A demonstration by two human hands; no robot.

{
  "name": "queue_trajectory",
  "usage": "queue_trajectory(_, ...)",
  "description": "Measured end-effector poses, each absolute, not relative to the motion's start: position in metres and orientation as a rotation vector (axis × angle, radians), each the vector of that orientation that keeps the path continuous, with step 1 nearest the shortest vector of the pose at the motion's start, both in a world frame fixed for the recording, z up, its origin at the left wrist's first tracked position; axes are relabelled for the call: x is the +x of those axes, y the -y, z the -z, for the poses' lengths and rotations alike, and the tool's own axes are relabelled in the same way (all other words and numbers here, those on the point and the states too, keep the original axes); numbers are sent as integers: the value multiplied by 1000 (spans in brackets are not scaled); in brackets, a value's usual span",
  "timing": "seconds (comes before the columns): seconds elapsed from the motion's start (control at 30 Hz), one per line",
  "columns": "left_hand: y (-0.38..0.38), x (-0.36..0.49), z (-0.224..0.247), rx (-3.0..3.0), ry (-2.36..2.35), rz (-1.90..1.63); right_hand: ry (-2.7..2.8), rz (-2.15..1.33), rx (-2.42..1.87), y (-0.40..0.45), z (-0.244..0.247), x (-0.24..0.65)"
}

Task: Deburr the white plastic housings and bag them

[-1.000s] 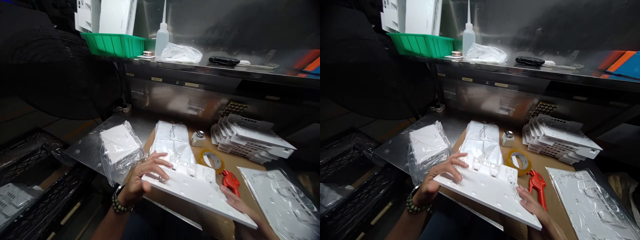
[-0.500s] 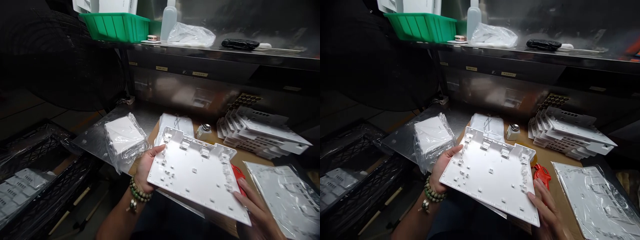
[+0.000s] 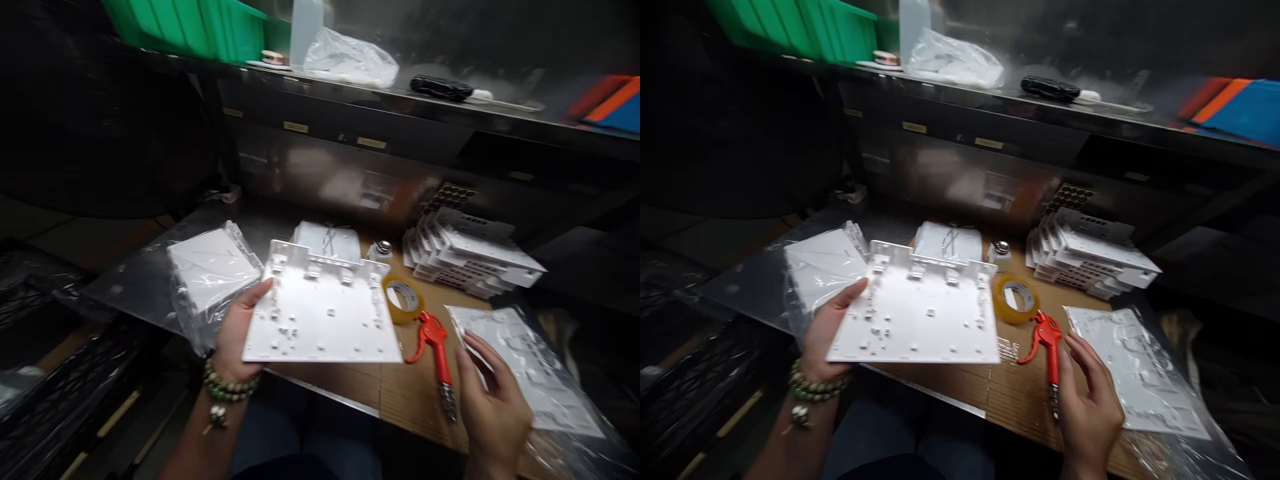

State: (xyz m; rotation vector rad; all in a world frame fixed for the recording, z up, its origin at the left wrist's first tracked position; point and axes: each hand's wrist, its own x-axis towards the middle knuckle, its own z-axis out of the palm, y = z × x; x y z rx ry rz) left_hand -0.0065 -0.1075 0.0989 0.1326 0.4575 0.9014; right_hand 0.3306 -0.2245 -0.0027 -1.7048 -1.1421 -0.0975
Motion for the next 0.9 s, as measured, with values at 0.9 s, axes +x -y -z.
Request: queue_trajectory(0.9, 111, -7, -92, -126, -488, -1017, 1886, -345, -1252, 162, -88, 199)
